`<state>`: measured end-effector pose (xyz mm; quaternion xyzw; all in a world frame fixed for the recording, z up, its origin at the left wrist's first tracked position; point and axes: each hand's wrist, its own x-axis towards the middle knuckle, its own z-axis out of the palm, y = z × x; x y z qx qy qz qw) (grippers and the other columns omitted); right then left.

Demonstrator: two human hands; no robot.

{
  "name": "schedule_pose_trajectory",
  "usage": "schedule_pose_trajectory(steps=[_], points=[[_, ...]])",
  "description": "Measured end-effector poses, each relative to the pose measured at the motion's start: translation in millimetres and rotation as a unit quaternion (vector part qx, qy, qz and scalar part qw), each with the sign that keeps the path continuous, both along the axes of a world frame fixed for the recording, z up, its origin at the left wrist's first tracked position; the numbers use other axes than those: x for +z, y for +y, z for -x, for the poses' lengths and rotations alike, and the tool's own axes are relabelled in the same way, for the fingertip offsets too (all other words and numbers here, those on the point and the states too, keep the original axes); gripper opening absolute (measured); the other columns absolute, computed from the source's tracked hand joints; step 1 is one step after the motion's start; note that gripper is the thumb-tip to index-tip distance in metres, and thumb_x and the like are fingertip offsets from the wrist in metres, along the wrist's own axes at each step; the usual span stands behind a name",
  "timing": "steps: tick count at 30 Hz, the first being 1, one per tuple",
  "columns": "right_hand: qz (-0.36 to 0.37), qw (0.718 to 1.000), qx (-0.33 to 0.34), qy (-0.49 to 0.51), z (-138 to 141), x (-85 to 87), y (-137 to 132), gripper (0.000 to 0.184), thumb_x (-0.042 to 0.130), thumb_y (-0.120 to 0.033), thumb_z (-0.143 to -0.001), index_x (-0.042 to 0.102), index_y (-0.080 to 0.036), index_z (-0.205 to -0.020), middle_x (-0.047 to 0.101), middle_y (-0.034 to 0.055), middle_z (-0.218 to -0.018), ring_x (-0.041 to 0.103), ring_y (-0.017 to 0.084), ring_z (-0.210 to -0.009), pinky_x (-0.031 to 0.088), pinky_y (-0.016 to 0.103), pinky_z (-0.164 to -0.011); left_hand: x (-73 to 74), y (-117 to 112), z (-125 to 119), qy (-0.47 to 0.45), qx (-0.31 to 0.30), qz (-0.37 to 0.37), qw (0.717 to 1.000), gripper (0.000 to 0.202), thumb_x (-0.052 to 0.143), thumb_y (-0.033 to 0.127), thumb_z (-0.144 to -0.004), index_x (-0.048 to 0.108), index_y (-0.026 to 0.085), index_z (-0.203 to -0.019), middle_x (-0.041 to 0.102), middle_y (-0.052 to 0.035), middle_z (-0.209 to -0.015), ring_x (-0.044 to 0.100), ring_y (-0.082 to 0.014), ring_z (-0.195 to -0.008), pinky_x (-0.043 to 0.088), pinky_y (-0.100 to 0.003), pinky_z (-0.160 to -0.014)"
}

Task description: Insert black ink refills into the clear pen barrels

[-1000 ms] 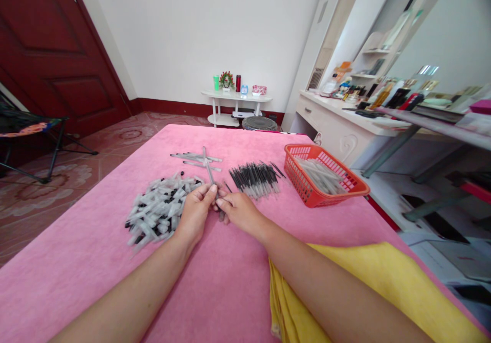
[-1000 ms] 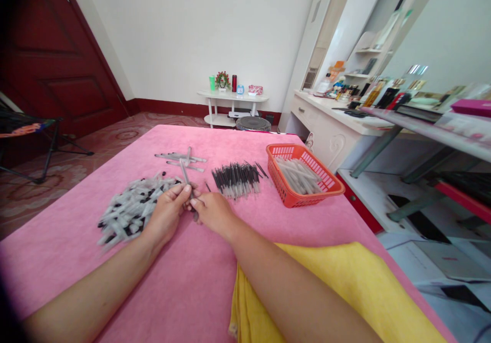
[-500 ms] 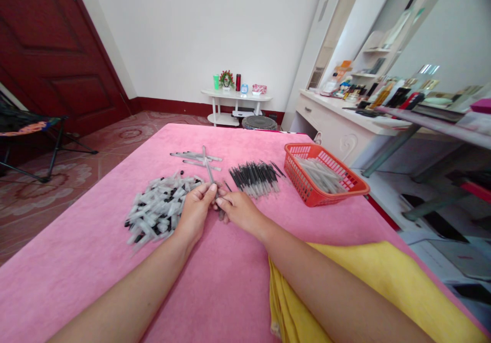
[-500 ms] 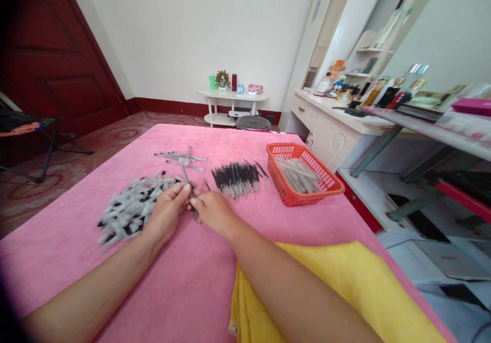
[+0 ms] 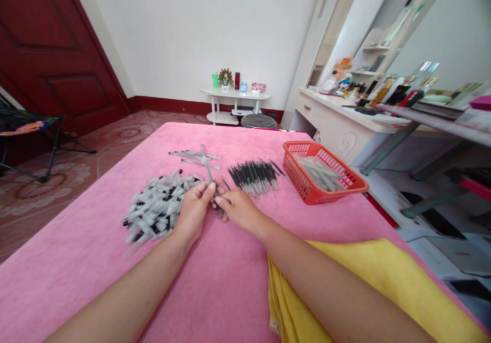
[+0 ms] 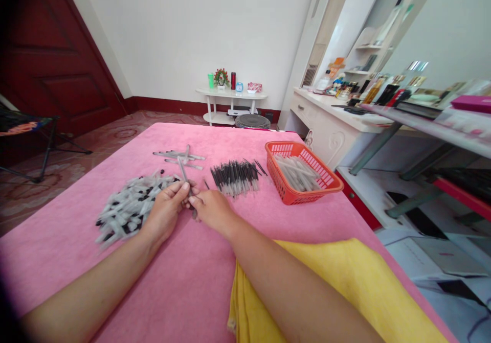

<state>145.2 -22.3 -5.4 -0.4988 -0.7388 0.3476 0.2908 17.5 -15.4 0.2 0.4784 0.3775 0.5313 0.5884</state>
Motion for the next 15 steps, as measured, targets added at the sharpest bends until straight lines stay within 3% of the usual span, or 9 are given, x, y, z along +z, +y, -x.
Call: schedule_pose_trajectory(steps=[15], points=[[0.001, 1.000, 0.002, 0.001, -0.2, 0.0, -0.4, 0.033, 0.037, -0.026, -0.090, 0.061, -0.014, -0.072, 0.061, -0.0012, -0.054, 0.057, 0.007, -0.050, 0.038, 0.017, -0.054, -4.2, 1.5, 1.8, 0.000, -0.007, -0.002, 1.000, 0.030, 0.061, 0.040, -0.075, 0.063, 0.014, -0.091, 0.063, -0.0027, -0.075, 0.049, -0.0066, -0.049, 0.040, -0.018, -0.044]])
